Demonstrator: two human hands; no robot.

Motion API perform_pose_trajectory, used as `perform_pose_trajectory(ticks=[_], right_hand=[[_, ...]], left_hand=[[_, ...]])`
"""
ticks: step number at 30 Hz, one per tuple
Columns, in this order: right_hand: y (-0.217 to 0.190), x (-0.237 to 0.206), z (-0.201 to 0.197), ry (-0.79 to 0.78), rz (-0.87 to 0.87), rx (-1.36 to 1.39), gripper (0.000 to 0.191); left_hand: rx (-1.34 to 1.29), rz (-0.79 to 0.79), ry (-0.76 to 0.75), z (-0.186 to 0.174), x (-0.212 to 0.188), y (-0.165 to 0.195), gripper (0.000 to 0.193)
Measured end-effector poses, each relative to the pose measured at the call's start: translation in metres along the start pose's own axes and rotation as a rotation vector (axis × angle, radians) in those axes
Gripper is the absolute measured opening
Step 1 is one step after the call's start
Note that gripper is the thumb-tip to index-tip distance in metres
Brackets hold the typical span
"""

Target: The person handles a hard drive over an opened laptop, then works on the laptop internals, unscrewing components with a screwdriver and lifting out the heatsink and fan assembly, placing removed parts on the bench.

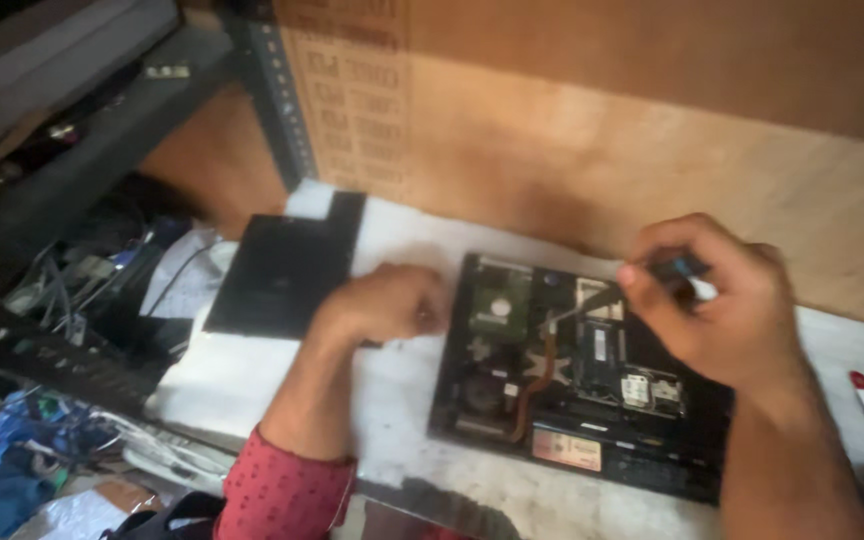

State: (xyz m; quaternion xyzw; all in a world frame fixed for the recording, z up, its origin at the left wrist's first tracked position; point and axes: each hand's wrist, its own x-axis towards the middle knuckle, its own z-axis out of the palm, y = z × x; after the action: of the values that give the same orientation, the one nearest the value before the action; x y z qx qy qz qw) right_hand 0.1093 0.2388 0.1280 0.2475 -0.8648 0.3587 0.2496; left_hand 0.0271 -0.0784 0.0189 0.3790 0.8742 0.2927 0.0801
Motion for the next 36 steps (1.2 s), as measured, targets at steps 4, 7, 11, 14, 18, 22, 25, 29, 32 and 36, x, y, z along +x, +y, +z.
perform_pose_trajectory(ticks=[4, 7, 11, 14, 18, 22, 25, 29, 32, 36], right_hand=[[0.007, -0.002, -0.004, -0.007, -0.035, 0.178, 0.013], [0.010, -0.003, -0.004, 0.005, -0.008, 0.173, 0.013], [0.009, -0.003, -0.002, 0.065, -0.010, 0.251, 0.012], [0.005, -0.001, -0.004, 0.144, -0.007, 0.407, 0.017], [-0.001, 0.001, -0.008, 0.131, -0.057, 0.490, 0.024], [-0.003, 0.001, -0.002, 0.164, 0.112, 0.316, 0.030], [-0.003, 0.002, 0.004, 0.019, 0.230, 0.034, 0.037], [-0.005, 0.000, 0.017, -0.144, 0.282, -0.117, 0.035], [-0.001, -0.009, 0.022, -0.196, 0.275, -0.178, 0.036], [0.011, -0.034, 0.023, -0.293, 0.483, -0.266, 0.043]], left_hand=[[0.179, -0.321, -0.165, 0.006, -0.003, -0.014, 0.015], [0.286, -0.441, -0.271, 0.009, -0.001, -0.019, 0.017], [0.322, -0.435, -0.088, 0.007, -0.004, -0.022, 0.019], [0.175, -0.262, 0.260, 0.004, -0.004, -0.015, 0.017], [0.021, 0.036, 0.227, 0.005, -0.001, 0.016, 0.021], [0.207, -0.077, 0.027, 0.027, -0.015, 0.059, 0.034], [0.293, -0.104, 0.046, 0.051, -0.032, 0.083, 0.044], [0.362, -0.068, 0.221, 0.069, -0.039, 0.094, 0.053], [0.300, -0.055, 0.204, 0.076, -0.040, 0.099, 0.046], [0.213, -0.031, 0.256, 0.078, -0.040, 0.100, 0.060]])
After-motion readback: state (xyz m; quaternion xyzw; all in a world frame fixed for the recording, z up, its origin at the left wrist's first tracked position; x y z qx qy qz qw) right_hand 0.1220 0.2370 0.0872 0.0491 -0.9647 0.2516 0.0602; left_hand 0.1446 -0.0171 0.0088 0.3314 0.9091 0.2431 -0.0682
